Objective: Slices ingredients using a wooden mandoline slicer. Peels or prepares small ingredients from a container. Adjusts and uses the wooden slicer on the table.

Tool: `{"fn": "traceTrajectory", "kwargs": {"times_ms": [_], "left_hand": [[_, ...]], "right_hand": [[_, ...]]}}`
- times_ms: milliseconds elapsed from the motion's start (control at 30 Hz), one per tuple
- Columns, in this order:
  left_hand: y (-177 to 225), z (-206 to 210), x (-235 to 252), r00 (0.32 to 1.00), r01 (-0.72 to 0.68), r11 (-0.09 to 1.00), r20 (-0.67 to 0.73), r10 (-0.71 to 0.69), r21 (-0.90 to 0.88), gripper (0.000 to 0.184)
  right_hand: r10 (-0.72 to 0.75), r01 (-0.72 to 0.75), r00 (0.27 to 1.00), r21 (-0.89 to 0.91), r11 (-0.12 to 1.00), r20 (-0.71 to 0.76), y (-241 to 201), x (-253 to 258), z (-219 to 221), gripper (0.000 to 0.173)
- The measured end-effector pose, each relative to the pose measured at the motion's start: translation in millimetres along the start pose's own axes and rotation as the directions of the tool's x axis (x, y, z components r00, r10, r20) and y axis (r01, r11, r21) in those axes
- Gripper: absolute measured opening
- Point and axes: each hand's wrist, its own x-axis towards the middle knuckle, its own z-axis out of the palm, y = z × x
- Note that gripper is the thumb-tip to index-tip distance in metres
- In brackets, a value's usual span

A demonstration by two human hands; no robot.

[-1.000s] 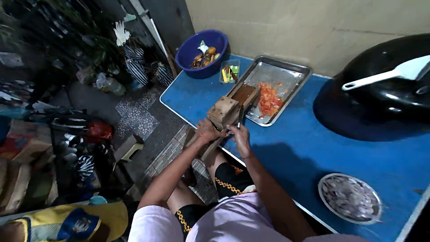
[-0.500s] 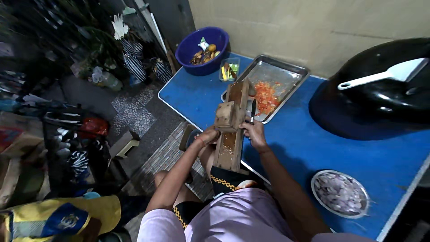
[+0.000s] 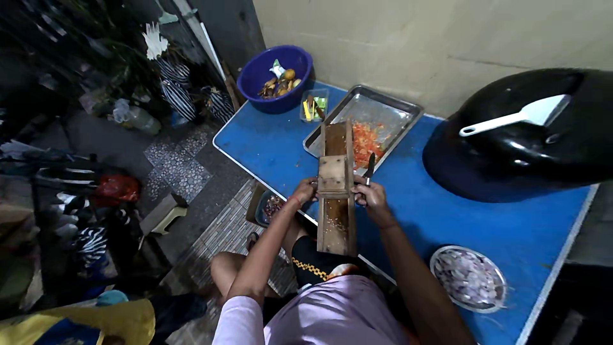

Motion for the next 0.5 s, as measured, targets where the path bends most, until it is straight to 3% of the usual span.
{"fn": "traceTrajectory", "kwargs": {"times_ms": [267, 500], "left_hand": [[6, 10, 7, 0.996, 0.085, 0.987, -0.032, -0.081, 0.138, 0.033], [12, 8, -3, 0.995, 0.041, 0.995, -0.098, -0.032, 0.090, 0.029]], "right_hand": [[-0.027, 0.026, 0.999, 0.020, 0.999, 0.025, -3, -1, 1, 0.038], [-0.052, 0.050, 0.997, 0.031, 0.998, 0.052, -9, -5, 4, 0.038]]}}
